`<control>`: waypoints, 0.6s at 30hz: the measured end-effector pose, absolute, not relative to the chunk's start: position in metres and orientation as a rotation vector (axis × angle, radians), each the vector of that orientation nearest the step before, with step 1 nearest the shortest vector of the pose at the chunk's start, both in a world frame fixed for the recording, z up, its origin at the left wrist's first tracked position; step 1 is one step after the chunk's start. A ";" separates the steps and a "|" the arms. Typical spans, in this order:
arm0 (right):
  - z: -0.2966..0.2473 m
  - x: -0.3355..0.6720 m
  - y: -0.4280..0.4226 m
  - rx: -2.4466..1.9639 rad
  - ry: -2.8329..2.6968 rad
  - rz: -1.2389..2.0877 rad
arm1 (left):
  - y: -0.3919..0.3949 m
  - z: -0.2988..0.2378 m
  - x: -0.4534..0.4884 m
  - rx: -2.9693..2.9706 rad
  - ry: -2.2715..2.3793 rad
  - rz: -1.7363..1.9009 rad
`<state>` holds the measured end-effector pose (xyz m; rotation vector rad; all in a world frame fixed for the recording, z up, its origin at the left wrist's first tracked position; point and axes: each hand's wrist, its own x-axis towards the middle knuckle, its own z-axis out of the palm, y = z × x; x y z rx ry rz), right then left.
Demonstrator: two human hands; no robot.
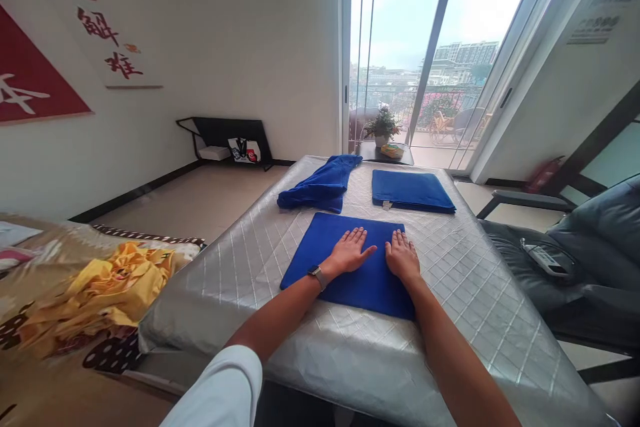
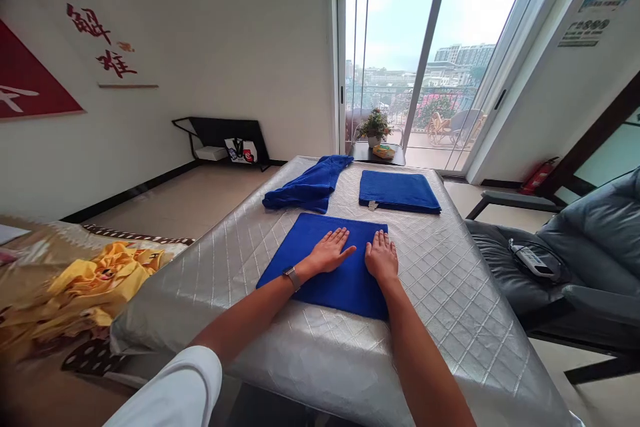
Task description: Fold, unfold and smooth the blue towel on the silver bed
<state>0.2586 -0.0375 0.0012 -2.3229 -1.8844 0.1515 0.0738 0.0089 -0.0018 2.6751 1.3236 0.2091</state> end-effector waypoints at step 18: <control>0.020 0.261 -0.030 -2.446 -1.943 0.230 | 0.037 -0.010 -0.027 2.443 1.789 0.248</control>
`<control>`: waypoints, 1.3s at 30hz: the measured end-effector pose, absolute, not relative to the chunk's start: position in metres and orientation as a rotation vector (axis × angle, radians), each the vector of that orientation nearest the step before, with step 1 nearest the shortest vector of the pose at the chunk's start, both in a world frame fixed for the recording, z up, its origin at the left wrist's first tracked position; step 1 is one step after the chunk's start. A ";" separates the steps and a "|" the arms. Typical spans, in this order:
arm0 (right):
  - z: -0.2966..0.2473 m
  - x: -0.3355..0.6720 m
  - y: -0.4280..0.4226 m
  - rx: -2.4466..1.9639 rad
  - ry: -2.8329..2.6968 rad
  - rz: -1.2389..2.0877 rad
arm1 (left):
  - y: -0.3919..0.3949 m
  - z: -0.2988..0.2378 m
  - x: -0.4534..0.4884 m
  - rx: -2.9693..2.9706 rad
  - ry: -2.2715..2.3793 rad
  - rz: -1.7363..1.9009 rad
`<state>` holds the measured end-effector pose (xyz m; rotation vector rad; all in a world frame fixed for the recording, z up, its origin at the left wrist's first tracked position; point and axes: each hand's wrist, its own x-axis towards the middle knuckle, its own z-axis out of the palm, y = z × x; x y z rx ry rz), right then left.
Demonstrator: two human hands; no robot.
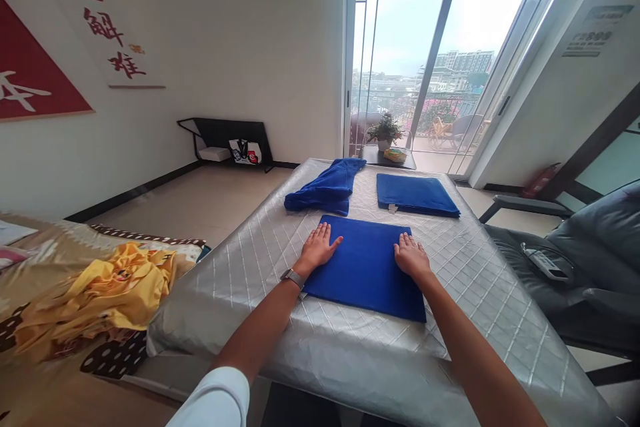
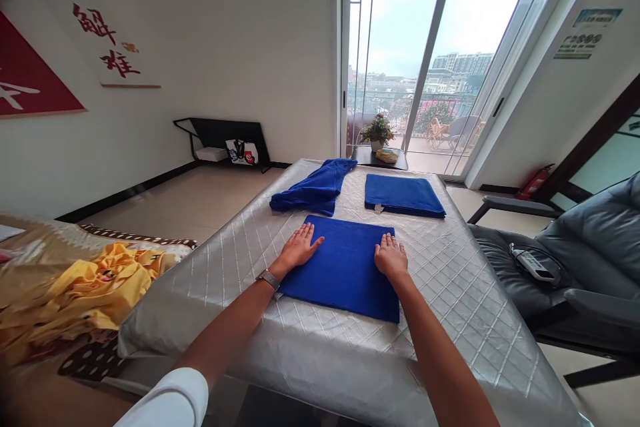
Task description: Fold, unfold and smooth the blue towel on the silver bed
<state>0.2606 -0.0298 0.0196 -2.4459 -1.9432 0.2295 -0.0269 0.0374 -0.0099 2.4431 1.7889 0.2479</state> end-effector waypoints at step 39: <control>0.003 0.274 -0.008 -2.323 -1.929 0.161 | 0.051 -0.013 0.163 2.678 1.173 0.338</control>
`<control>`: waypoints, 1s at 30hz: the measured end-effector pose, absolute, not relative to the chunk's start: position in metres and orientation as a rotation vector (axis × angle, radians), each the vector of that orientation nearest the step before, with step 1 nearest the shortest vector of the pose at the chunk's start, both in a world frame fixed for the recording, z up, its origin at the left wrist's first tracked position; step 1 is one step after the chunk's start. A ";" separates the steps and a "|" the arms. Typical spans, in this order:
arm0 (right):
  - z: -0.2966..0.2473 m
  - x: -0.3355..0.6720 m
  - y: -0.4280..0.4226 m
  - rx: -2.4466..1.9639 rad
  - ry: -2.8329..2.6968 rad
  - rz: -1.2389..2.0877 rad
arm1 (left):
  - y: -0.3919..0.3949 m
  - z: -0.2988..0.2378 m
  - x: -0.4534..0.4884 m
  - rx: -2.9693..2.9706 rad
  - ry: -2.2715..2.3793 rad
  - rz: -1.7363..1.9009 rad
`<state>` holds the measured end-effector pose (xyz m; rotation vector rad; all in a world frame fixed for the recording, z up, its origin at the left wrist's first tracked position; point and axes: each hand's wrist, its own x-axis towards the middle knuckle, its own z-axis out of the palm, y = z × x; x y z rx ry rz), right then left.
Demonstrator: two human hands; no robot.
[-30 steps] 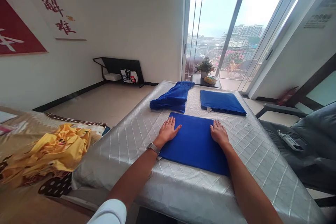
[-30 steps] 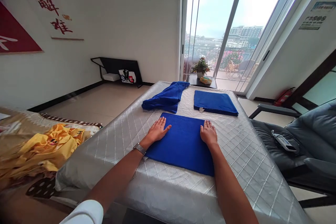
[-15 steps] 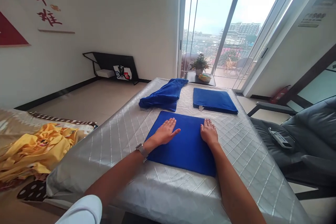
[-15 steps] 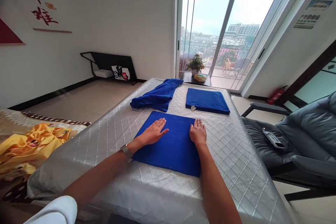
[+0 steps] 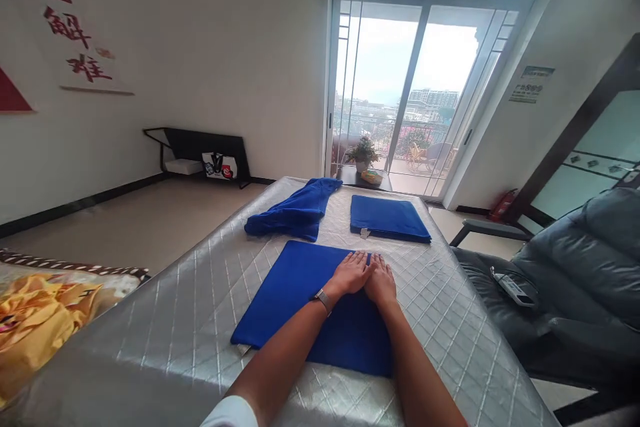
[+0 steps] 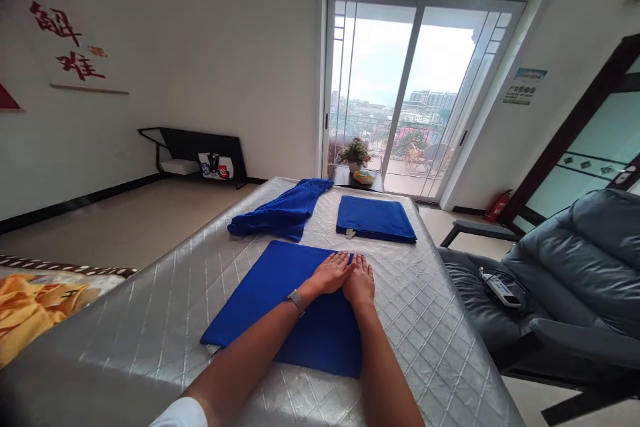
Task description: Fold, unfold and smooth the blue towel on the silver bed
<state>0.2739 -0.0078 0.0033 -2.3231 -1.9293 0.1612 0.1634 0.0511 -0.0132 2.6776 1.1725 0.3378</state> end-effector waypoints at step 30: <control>0.017 0.264 -0.017 -2.392 -1.900 -0.040 | 0.081 -0.009 -0.011 2.460 1.759 0.377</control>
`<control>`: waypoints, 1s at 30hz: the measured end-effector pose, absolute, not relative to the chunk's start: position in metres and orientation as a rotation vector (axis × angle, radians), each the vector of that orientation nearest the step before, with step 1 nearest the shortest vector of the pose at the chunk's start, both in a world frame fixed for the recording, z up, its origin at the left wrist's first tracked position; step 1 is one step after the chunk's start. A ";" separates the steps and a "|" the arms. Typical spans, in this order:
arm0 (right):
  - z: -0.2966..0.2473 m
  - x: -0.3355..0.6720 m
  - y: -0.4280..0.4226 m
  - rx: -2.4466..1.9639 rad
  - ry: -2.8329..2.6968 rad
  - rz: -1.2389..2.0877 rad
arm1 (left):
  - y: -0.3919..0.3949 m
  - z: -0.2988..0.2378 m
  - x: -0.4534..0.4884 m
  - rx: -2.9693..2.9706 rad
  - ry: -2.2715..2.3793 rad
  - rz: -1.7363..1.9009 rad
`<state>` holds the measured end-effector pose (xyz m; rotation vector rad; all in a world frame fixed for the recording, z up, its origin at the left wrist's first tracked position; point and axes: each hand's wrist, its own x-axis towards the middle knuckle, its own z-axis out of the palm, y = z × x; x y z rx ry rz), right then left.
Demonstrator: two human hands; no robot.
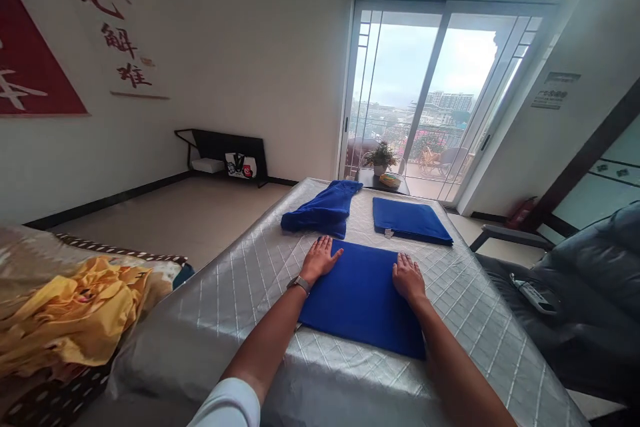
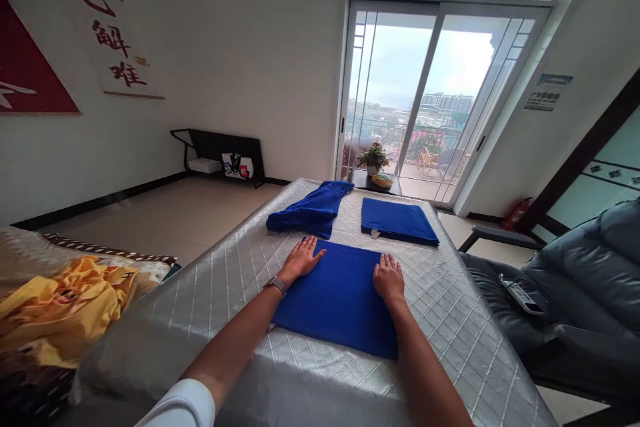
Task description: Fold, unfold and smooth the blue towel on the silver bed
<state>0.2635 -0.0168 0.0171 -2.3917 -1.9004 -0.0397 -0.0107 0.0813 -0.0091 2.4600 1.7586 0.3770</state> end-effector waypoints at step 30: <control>0.000 0.259 -0.055 -2.362 -1.957 0.036 | -0.014 -0.003 0.118 2.710 1.134 0.334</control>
